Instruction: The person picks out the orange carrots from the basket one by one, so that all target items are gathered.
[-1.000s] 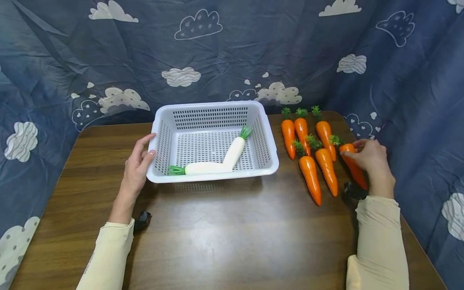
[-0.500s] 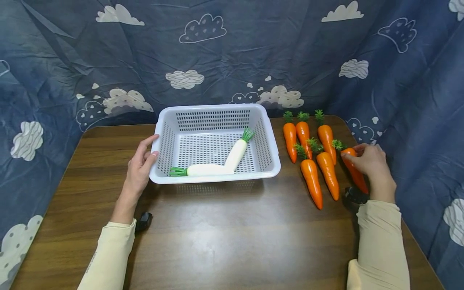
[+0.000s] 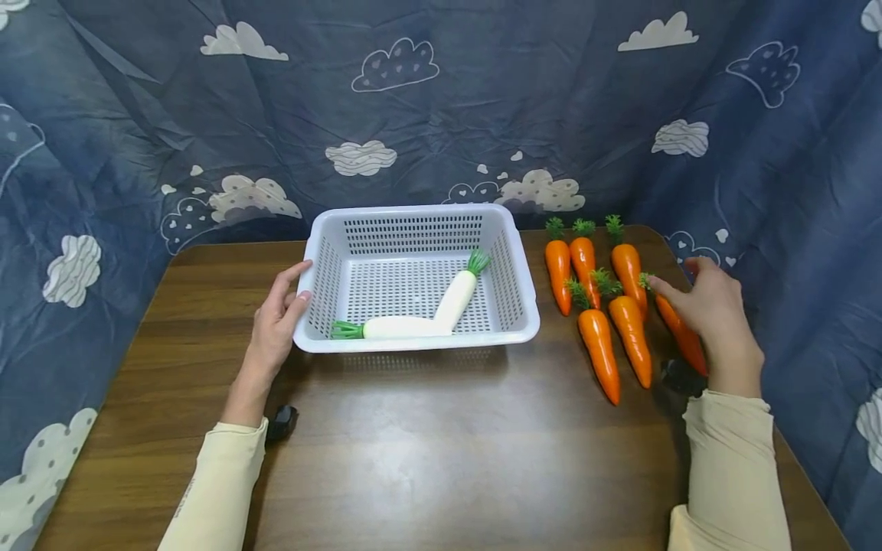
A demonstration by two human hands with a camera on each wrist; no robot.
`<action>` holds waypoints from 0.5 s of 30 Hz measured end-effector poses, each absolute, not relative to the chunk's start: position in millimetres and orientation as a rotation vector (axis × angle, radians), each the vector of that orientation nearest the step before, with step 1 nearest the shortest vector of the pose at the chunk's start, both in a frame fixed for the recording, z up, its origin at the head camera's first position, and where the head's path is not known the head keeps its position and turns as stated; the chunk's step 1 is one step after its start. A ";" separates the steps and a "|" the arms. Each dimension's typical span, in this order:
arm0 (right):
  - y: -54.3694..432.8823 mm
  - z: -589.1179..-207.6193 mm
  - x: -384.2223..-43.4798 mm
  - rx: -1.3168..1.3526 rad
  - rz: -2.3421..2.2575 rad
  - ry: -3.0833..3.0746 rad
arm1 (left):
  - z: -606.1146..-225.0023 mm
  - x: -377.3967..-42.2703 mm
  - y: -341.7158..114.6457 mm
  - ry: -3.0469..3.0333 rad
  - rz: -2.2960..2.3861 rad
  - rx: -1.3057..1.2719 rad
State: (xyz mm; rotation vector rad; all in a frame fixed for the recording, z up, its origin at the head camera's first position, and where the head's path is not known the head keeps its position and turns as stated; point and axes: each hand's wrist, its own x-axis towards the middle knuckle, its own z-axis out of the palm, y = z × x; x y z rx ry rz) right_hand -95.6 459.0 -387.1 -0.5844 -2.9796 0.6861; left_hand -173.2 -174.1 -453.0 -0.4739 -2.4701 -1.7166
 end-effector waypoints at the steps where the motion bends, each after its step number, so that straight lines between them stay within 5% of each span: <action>1: 453.5 -384.5 -95.4 -0.561 0.677 -2.973 | -453.8 -173.3 -173.1 -2.470 -1.722 -0.476; 15: 380.9 -379.7 -84.1 -0.223 0.633 -2.888 | -454.8 -176.2 -164.2 -2.461 -1.731 -0.489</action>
